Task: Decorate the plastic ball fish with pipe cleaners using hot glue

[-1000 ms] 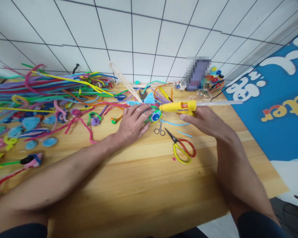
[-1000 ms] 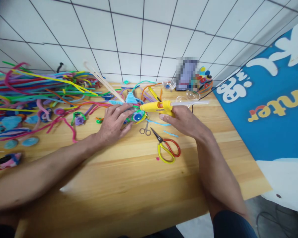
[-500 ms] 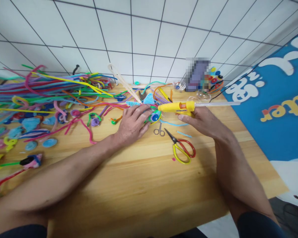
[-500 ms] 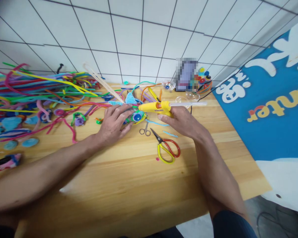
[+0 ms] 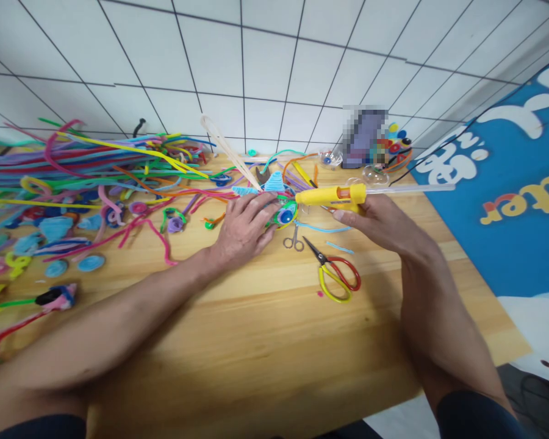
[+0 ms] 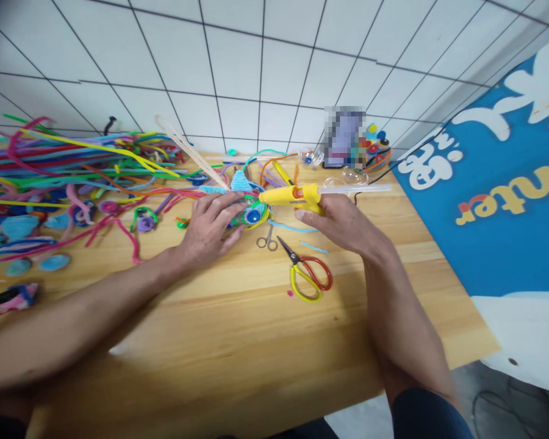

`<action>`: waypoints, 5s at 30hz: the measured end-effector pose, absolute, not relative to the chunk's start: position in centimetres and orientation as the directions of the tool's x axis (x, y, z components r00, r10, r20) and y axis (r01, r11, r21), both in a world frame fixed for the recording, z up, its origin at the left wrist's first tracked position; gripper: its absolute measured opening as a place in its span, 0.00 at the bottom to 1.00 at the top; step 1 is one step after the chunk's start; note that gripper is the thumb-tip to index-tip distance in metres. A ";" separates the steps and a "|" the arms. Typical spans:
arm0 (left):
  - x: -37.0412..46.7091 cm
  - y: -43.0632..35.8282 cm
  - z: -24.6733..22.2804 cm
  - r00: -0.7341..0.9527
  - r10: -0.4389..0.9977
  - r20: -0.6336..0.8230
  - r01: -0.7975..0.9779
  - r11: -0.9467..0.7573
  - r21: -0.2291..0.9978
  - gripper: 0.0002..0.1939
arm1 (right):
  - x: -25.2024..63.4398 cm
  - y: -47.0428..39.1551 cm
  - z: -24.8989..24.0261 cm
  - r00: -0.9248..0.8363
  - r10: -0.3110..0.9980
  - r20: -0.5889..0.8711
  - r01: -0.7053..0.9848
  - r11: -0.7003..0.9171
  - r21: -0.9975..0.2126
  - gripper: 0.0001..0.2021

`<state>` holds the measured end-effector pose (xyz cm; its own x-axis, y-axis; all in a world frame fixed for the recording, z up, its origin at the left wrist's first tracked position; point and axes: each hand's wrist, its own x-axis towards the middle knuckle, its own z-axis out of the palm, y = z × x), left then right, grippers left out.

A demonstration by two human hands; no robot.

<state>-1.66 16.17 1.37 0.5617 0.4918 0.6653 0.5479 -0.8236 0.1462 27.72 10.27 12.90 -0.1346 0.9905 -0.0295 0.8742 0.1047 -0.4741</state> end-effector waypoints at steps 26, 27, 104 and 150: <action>-1.7 16.2 1.2 0.544 0.471 0.694 0.512 -0.842 0.170 0.21 | 27.6 10.4 12.6 -0.152 0.988 0.006 0.877 0.138 -0.460 0.19; -1.7 16.2 1.2 0.548 0.479 0.686 0.519 -0.838 0.171 0.21 | 27.7 10.4 12.6 -0.160 0.987 0.008 0.877 0.146 -0.458 0.19; -1.7 16.3 1.2 0.549 0.529 0.648 0.524 -0.821 0.227 0.21 | 27.2 10.4 12.9 -0.169 0.986 -0.009 0.861 0.143 -0.489 0.18; -1.6 16.5 1.2 0.542 0.441 0.715 0.510 -0.849 0.137 0.22 | 42.9 3.7 1.5 0.654 0.720 0.234 0.709 -0.473 -0.523 0.29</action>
